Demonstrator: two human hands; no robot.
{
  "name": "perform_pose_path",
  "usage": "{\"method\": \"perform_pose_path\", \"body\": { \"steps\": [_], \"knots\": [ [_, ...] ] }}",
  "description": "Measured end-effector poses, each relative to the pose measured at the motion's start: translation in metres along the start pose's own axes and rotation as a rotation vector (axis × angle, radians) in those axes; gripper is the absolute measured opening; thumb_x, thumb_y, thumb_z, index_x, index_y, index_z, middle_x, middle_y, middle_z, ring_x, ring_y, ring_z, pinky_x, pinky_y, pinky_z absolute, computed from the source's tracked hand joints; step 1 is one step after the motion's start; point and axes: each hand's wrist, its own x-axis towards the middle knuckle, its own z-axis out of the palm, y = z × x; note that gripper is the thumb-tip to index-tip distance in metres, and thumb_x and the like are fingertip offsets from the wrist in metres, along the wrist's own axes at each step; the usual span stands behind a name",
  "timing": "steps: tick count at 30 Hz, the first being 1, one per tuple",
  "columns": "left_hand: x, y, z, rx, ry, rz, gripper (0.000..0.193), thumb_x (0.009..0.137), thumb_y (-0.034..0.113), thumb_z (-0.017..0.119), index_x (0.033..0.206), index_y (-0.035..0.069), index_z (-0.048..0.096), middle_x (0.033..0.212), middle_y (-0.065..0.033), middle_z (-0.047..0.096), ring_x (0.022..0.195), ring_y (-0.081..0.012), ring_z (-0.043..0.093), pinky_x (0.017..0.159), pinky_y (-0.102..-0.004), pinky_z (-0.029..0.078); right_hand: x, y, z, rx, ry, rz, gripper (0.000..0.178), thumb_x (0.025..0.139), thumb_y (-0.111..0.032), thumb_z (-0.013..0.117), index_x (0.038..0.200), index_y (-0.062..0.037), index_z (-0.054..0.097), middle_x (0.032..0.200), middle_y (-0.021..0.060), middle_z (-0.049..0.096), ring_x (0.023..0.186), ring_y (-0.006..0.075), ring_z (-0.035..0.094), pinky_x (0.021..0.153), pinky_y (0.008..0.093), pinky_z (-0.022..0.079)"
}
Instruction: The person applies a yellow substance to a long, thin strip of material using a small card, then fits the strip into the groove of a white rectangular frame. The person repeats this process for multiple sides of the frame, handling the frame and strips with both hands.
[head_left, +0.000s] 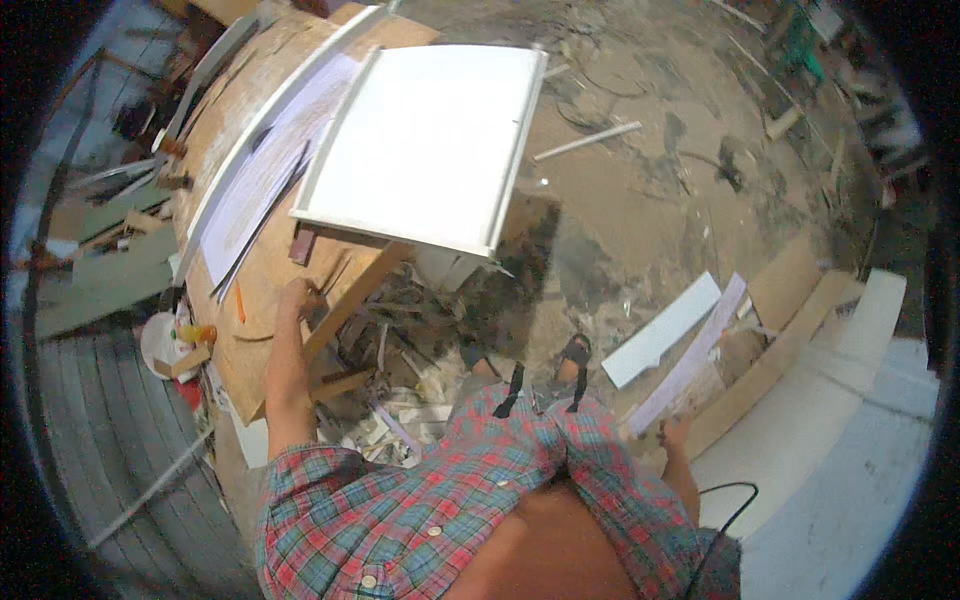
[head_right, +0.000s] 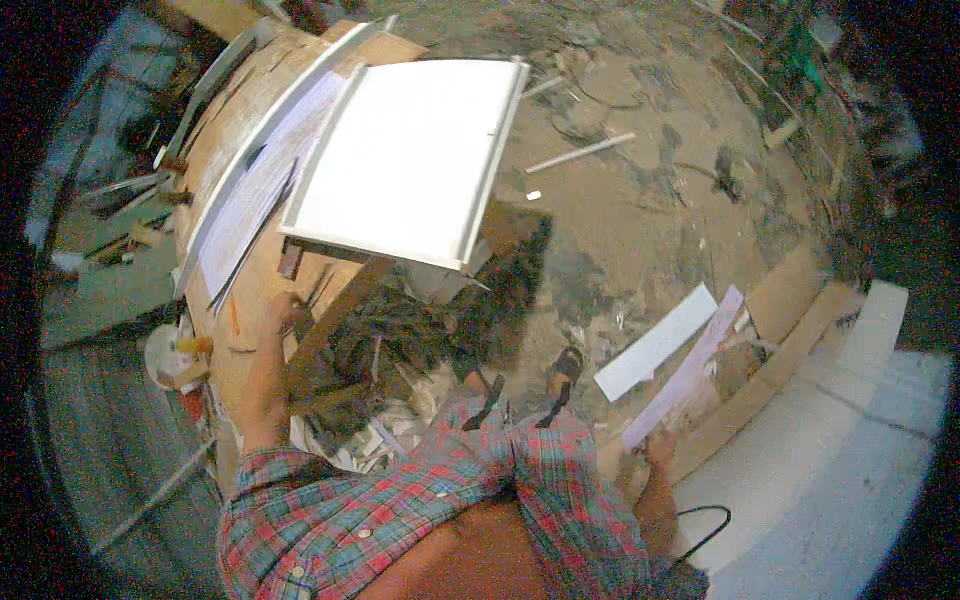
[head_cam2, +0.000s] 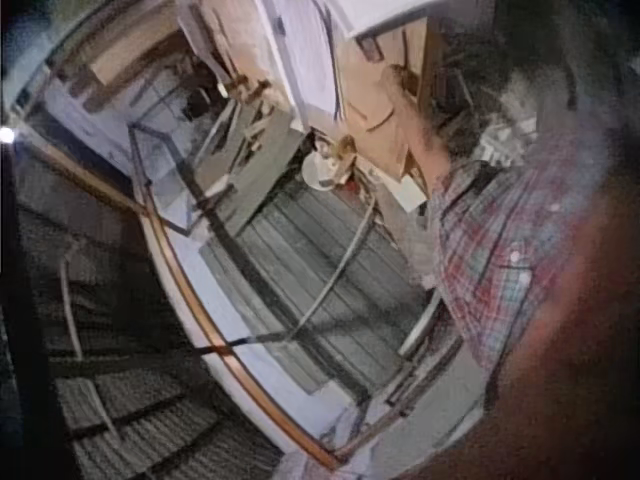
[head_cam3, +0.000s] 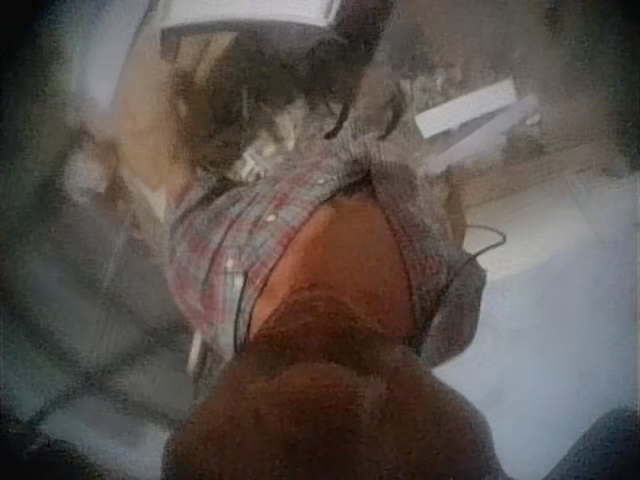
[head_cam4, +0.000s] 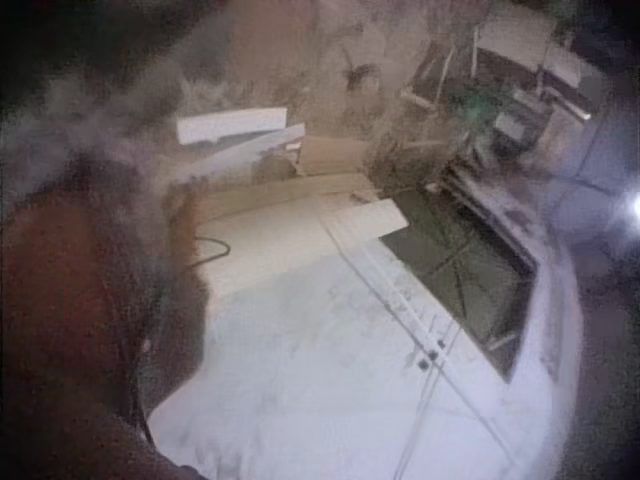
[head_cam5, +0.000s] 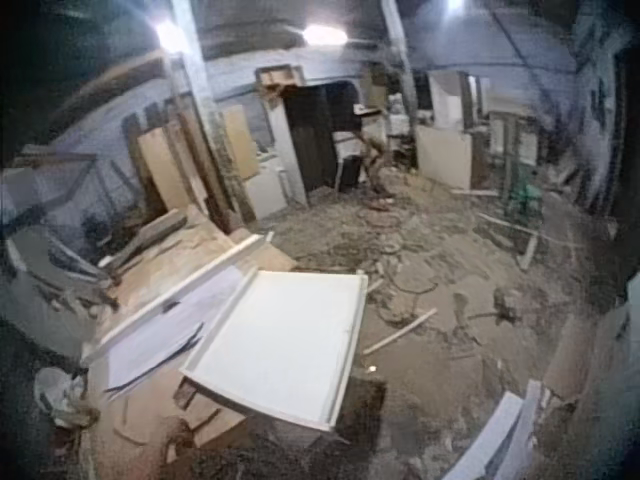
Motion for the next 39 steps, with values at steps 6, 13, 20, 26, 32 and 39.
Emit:
{"method": "perform_pose_path", "body": {
  "steps": [6,13,20,26,32,39],
  "knots": [
    [-0.030,-0.038,0.018,-0.307,0.199,0.073,0.039,0.073,0.020,0.070,0.110,0.007,0.066,0.104,-0.0197,0.065,0.100,-0.0352,0.062,0.085,-0.0418,0.050,-0.004,-0.210,0.071,0.265,-0.225,0.302,0.040,0.085,-0.014,0.063,0.123,-0.0054,0.050,0.077,0.0134,0.063,0.059,0.0228,0.063,0.048,0.0326,0.049],
    [-0.113,-0.123,0.080,-0.621,0.584,-0.120,0.036,0.078,0.018,0.066,0.111,0.004,0.062,0.105,-0.0180,0.061,0.102,-0.0365,0.057,0.089,-0.0438,0.046,-0.018,-0.445,0.161,0.199,-0.366,-0.400,0.045,0.084,-0.014,0.067,0.124,-0.0013,0.052,0.075,0.0100,0.060,0.063,0.0170,0.062,0.056,0.0310,0.050],
    [-0.119,-0.113,0.074,-0.668,0.678,-0.075,0.029,0.078,0.018,0.064,0.103,0.003,0.065,0.103,-0.0182,0.063,0.099,-0.0371,0.057,0.088,-0.0437,0.045,-0.003,-0.480,0.189,-0.020,-0.462,-0.458,0.043,0.085,-0.017,0.068,0.123,-0.0019,0.053,0.081,0.0113,0.063,0.068,0.0185,0.065,0.058,0.0292,0.051],
    [-0.053,-0.095,0.047,-0.554,0.418,0.059,0.024,0.074,0.024,0.063,0.090,0.007,0.069,0.083,-0.0165,0.067,0.084,-0.0355,0.064,0.077,-0.0459,0.049,-0.012,-0.466,0.133,0.188,-0.392,-0.098,0.035,0.089,-0.015,0.063,0.120,-0.0037,0.054,0.085,0.0141,0.066,0.061,0.0207,0.066,0.046,0.0326,0.052],
    [-0.045,-0.120,0.057,-0.409,0.328,0.184,0.020,0.072,0.022,0.063,0.085,0.008,0.069,0.079,-0.0157,0.068,0.077,-0.0339,0.065,0.069,-0.0443,0.051,-0.064,-0.421,0.109,0.395,-0.300,0.186,0.041,0.087,-0.017,0.065,0.123,-0.0036,0.051,0.083,0.0145,0.065,0.059,0.0240,0.065,0.045,0.0322,0.048],
    [-0.075,-0.129,-0.016,-0.765,0.426,0.150,0.019,0.077,0.020,0.067,0.087,0.004,0.072,0.077,-0.0098,0.070,0.071,-0.0206,0.066,0.066,-0.0335,0.051,-0.065,-0.379,0.097,0.552,-0.256,0.318,0.037,0.089,-0.017,0.063,0.124,-0.0075,0.052,0.084,0.0128,0.066,0.061,0.0211,0.064,0.047,0.0316,0.048]
  ]
}}
